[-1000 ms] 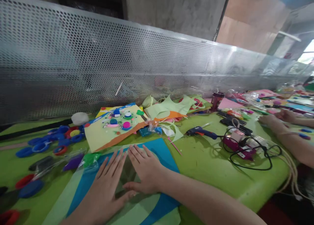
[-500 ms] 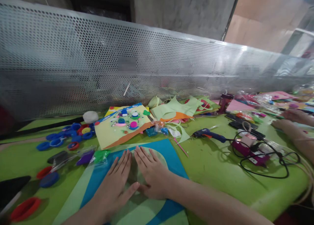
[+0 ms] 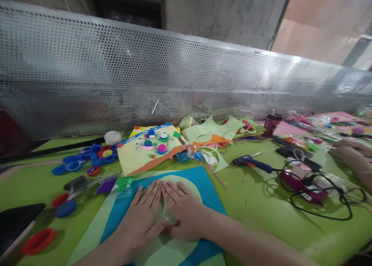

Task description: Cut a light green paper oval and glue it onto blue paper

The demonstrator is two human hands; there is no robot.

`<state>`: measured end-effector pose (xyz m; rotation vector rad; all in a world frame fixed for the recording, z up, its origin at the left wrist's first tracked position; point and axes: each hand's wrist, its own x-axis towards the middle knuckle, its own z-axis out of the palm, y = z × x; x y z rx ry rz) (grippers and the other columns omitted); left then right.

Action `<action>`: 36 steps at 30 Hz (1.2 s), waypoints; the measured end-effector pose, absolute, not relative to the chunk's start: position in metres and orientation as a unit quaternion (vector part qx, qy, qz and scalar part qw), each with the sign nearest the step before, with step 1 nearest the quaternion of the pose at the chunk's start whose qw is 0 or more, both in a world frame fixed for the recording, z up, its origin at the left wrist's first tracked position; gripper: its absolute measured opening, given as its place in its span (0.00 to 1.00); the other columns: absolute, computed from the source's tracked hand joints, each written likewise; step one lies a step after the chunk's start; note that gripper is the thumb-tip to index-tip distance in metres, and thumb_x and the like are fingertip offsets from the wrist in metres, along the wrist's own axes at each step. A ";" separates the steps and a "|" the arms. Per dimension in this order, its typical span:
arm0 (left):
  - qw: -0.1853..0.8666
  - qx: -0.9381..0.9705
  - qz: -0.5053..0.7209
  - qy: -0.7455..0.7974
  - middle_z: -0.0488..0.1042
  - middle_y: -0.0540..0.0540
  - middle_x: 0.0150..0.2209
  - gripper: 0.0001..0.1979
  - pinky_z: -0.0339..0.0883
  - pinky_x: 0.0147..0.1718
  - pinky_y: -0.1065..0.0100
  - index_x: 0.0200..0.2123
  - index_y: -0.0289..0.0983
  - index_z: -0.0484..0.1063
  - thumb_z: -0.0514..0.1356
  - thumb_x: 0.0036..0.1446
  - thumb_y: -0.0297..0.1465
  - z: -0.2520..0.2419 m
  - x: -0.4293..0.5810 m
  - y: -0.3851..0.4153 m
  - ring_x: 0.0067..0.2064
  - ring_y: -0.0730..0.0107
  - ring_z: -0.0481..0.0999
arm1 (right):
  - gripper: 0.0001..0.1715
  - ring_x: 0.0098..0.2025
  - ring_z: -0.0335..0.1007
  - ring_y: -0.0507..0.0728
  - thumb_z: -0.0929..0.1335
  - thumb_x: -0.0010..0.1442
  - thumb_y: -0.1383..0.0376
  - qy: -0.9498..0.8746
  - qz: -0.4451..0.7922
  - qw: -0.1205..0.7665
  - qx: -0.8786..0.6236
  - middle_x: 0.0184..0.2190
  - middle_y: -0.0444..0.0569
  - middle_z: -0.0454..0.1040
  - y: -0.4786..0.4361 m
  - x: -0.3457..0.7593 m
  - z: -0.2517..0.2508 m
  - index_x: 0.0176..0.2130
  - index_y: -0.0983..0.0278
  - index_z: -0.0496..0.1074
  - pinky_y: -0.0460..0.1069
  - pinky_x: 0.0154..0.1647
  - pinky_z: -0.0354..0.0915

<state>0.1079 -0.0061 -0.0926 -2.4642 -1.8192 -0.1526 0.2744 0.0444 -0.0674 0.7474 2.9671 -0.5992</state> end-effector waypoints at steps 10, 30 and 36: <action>0.062 -0.810 -0.079 -0.578 0.53 0.34 0.61 0.34 0.55 0.57 0.51 0.60 0.27 0.47 0.41 0.59 0.47 -0.105 0.100 -0.004 0.62 0.54 0.55 | 0.49 0.66 0.21 0.61 0.59 0.59 0.48 0.941 -0.214 -0.005 0.264 0.65 0.60 0.29 0.021 0.275 -0.061 0.64 0.76 0.35 0.58 0.64 0.26; 0.103 -0.806 -0.151 -0.563 0.52 0.33 0.62 0.39 0.59 0.55 0.52 0.60 0.33 0.18 0.42 0.60 0.45 -0.106 0.097 -0.008 0.62 0.52 0.53 | 0.48 0.66 0.25 0.63 0.60 0.59 0.46 0.946 -0.236 -0.038 0.219 0.65 0.61 0.33 0.011 0.278 -0.045 0.65 0.70 0.37 0.59 0.64 0.26; 0.063 -0.875 -0.134 -0.461 0.42 0.43 0.65 0.41 0.44 0.61 0.52 0.63 0.36 0.33 0.46 0.55 0.52 -0.085 0.111 -0.020 0.65 0.56 0.41 | 0.46 0.66 0.23 0.67 0.62 0.58 0.52 0.967 -0.159 -0.051 0.193 0.65 0.64 0.37 0.013 0.274 -0.062 0.65 0.72 0.40 0.63 0.63 0.25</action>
